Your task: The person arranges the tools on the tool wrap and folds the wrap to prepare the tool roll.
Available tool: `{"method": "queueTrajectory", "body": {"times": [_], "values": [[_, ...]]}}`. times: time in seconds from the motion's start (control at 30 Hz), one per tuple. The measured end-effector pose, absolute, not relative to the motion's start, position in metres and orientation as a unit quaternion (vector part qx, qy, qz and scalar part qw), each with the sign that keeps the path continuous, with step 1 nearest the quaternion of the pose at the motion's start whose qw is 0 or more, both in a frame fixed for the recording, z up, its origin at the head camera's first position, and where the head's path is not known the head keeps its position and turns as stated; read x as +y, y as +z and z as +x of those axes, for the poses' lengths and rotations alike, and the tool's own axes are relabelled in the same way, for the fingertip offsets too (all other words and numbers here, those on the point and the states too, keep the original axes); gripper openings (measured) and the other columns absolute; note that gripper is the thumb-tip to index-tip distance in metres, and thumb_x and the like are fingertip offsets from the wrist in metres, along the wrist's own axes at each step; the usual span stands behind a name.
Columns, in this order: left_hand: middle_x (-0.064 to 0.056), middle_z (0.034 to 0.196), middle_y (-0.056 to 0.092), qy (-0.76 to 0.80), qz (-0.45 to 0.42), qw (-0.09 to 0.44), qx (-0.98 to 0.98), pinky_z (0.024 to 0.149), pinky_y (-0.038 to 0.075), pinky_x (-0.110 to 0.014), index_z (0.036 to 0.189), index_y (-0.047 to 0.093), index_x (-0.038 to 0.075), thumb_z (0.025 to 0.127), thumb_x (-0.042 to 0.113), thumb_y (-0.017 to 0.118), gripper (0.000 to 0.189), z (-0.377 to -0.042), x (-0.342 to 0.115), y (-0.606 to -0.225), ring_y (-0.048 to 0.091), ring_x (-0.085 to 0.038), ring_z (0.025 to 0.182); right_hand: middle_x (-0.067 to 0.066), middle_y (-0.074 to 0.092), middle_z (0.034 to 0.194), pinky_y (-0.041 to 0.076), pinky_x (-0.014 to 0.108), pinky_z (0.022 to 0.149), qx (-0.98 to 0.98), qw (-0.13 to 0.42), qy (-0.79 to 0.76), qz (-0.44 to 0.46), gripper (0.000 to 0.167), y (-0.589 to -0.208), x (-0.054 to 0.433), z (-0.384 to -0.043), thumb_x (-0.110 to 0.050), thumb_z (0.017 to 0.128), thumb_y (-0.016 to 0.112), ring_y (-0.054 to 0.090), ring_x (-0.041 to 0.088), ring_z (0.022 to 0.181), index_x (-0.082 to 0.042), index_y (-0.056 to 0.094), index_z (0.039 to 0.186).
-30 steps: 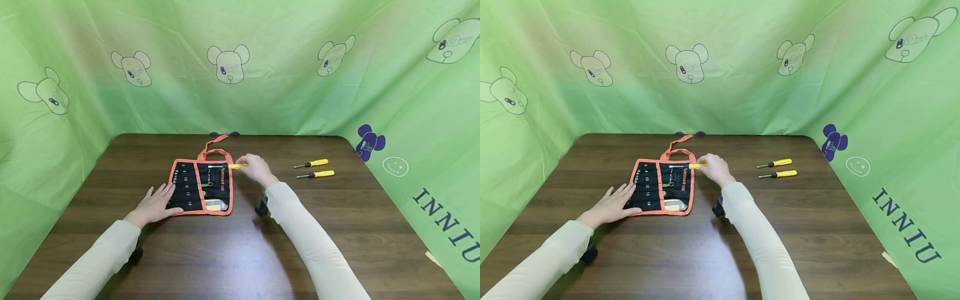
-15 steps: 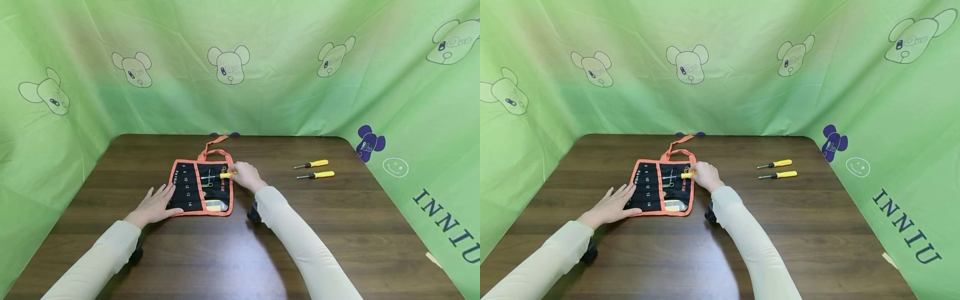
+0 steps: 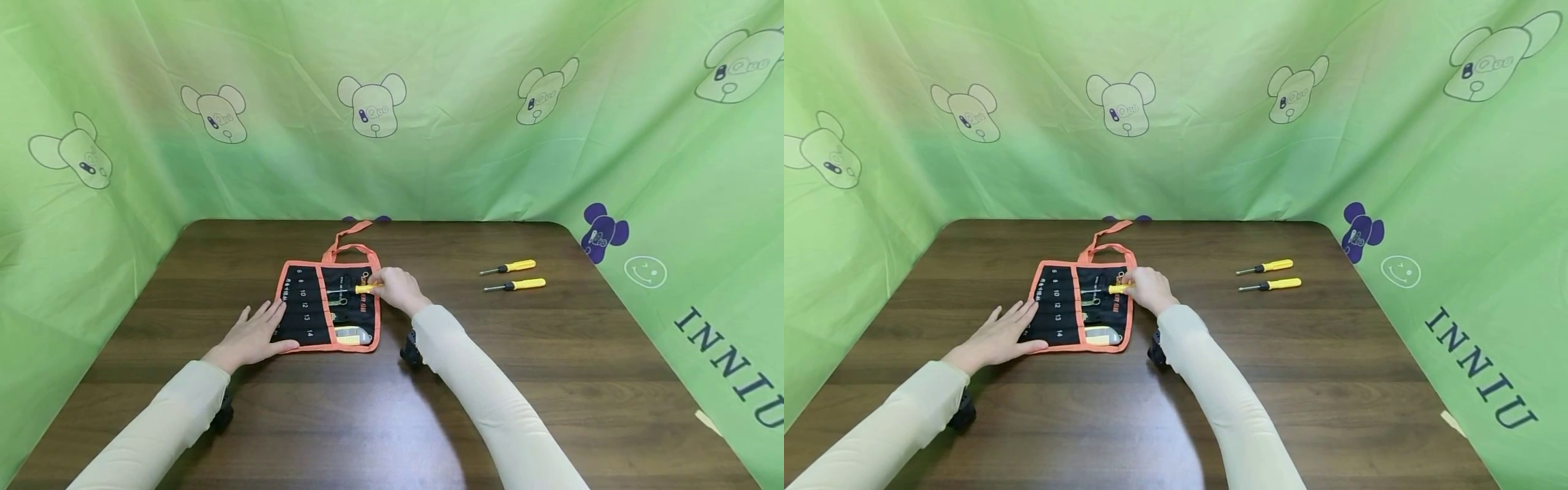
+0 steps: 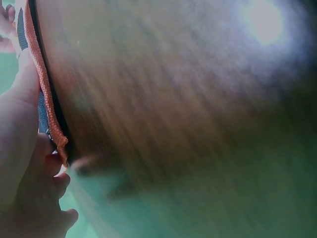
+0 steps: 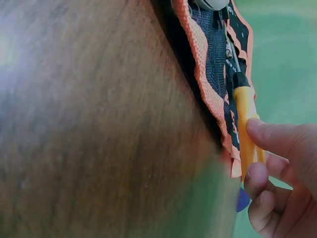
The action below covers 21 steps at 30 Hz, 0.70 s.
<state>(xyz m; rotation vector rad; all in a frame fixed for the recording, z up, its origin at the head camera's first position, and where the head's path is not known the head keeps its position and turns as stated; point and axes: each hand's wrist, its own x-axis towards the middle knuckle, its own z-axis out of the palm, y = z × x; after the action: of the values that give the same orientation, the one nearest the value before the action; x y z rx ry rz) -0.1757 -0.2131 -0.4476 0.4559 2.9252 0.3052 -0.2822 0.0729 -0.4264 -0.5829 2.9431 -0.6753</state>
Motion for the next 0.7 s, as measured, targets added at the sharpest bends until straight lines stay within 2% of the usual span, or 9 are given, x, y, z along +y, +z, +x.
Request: {"method": "queueTrajectory", "body": {"times": [0.27, 0.4, 0.53, 0.7], "values": [[-0.022, 0.148, 0.019, 0.103, 0.155, 0.082, 0.979, 0.103, 0.005, -0.061, 0.143, 0.023, -0.003, 0.083, 0.066, 0.047, 0.095, -0.175, -0.213, -0.447, 0.017, -0.039, 0.134, 0.006, 0.062, 0.091, 0.048, 0.031, 0.072, 0.941, 0.042, -0.254, -0.221, 0.02, -0.43, 0.062, -0.282, -0.009, 0.088, 0.063, 0.054, 0.017, 0.077, -0.008, 0.067, 0.107], [-0.021, 0.148, 0.019, 0.103, 0.154, 0.082, 0.979, 0.103, 0.005, -0.06, 0.144, 0.023, -0.003, 0.083, 0.066, 0.047, 0.095, -0.175, -0.212, -0.447, 0.017, -0.039, 0.134, 0.008, 0.062, 0.094, 0.049, 0.03, 0.072, 0.931, 0.049, -0.275, -0.236, 0.021, -0.429, 0.058, -0.281, -0.005, 0.088, 0.06, 0.056, 0.018, 0.081, -0.005, 0.066, 0.108], [-0.022, 0.148, 0.019, 0.103, 0.155, 0.081, 0.979, 0.103, 0.006, -0.061, 0.143, 0.023, -0.003, 0.083, 0.066, 0.047, 0.095, -0.175, -0.212, -0.447, 0.017, -0.039, 0.134, 0.008, 0.061, 0.098, 0.049, 0.032, 0.076, 0.93, 0.051, -0.284, -0.228, 0.021, -0.428, 0.059, -0.281, -0.007, 0.089, 0.06, 0.056, 0.018, 0.086, -0.006, 0.066, 0.109], [-0.021, 0.148, 0.019, 0.103, 0.153, 0.082, 0.979, 0.103, 0.006, -0.06, 0.143, 0.023, -0.003, 0.083, 0.065, 0.048, 0.094, -0.175, -0.212, -0.447, 0.017, -0.039, 0.134, 0.008, 0.059, 0.097, 0.047, 0.033, 0.076, 0.936, 0.045, -0.283, -0.203, 0.02, -0.431, 0.066, -0.283, -0.009, 0.087, 0.063, 0.054, 0.019, 0.084, -0.008, 0.067, 0.107]]}}
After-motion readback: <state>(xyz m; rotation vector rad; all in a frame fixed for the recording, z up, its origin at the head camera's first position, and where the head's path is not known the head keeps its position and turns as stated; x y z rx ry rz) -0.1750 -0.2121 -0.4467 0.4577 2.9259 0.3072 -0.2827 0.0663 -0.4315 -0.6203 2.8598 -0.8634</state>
